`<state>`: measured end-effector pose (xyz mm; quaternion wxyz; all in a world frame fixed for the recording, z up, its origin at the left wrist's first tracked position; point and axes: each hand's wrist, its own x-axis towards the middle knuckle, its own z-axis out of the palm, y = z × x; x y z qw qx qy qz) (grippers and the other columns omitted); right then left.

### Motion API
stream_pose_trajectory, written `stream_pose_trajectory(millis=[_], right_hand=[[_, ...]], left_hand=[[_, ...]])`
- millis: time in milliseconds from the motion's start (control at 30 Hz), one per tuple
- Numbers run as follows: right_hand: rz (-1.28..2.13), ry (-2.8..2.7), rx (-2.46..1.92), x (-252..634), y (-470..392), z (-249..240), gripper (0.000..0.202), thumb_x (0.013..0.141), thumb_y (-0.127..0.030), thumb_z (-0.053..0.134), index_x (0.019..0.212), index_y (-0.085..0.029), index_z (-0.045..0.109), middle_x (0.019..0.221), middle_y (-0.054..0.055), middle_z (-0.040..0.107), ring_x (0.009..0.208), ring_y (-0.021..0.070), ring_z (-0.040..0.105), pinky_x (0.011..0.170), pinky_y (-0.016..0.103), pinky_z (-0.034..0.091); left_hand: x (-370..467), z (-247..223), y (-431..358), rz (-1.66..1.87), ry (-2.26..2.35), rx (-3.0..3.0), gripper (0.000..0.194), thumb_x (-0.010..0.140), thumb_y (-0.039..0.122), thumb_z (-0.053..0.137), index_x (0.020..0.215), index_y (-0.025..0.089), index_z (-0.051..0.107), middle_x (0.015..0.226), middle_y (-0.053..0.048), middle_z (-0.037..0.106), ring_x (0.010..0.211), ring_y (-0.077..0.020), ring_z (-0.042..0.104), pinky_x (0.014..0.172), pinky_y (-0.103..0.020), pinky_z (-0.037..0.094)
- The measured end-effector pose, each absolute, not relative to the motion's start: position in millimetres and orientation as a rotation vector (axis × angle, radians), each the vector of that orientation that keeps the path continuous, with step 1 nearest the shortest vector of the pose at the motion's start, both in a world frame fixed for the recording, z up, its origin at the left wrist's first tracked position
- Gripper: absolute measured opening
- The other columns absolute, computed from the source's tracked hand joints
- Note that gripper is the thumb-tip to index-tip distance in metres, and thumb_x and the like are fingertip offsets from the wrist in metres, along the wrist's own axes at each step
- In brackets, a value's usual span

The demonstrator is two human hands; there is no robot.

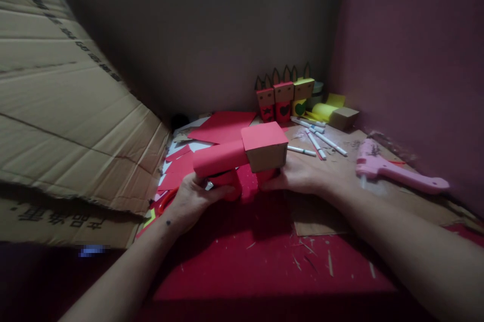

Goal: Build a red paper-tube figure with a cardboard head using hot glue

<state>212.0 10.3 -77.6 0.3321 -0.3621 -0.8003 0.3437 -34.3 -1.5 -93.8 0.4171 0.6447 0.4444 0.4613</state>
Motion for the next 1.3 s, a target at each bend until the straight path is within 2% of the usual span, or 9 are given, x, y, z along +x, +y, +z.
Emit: stream_pose_trajectory(millis=[267,500,667,800,1100,1300], right_hand=[[0.915,-2.145,-0.916,214,12,-76,0.076,0.064,-0.015,0.068,0.135,-0.015,0.042,0.133,0.009,0.053,0.115,0.0307,0.051,0.1,0.039,0.042],[0.93,-2.108,-0.884,214,14,-83,0.073,0.063,-0.016,0.069,0.133,-0.016,0.045,0.128,0.01,0.057,0.108,0.0307,0.055,0.095,0.042,0.045],[0.925,-2.159,-0.856,215,13,-76,0.071,0.064,-0.016,0.07,0.132,-0.02,0.047,0.128,0.008,0.057,0.113,0.0316,0.052,0.098,0.043,0.043],[0.954,-2.194,-0.86,215,12,-72,0.063,0.066,-0.015,0.067,0.126,-0.018,0.052,0.122,0.007,0.06,0.112,0.0306,0.054,0.096,0.041,0.044],[0.959,-2.125,-0.867,212,14,-80,0.059,0.061,-0.013,0.068,0.119,-0.017,0.056,0.107,0.006,0.065,0.102,0.0314,0.056,0.09,0.042,0.048],[0.979,-2.1,-0.882,212,13,-79,0.06,0.061,-0.015,0.07,0.12,-0.017,0.056,0.116,0.008,0.062,0.107,0.0326,0.055,0.092,0.041,0.047]], left_hand=[[-31,-90,-2,1.184,1.17,1.597,0.033,0.052,0.023,0.085,0.08,0.017,0.07,0.078,-0.004,0.072,0.071,-0.0205,0.066,0.065,-0.029,0.057],[-33,-89,-5,1.093,1.233,1.712,0.032,0.056,0.031,0.082,0.08,0.017,0.067,0.077,-0.003,0.073,0.072,-0.0219,0.067,0.066,-0.031,0.057],[-34,-90,-5,1.089,1.186,1.66,0.028,0.057,0.027,0.083,0.078,0.018,0.068,0.076,0.0,0.073,0.07,-0.0185,0.067,0.065,-0.027,0.056],[-36,-93,-3,1.063,1.139,1.647,0.024,0.06,0.023,0.083,0.078,0.019,0.068,0.076,0.001,0.073,0.07,-0.0153,0.066,0.067,-0.023,0.054],[-37,-94,-2,1.091,1.135,1.651,0.027,0.059,0.023,0.083,0.082,0.018,0.067,0.078,0.0,0.072,0.073,-0.017,0.065,0.068,-0.026,0.055],[-34,-90,-3,1.09,1.123,1.639,0.029,0.059,0.021,0.082,0.084,0.018,0.068,0.079,0.0,0.071,0.071,-0.0158,0.065,0.067,-0.025,0.056]])
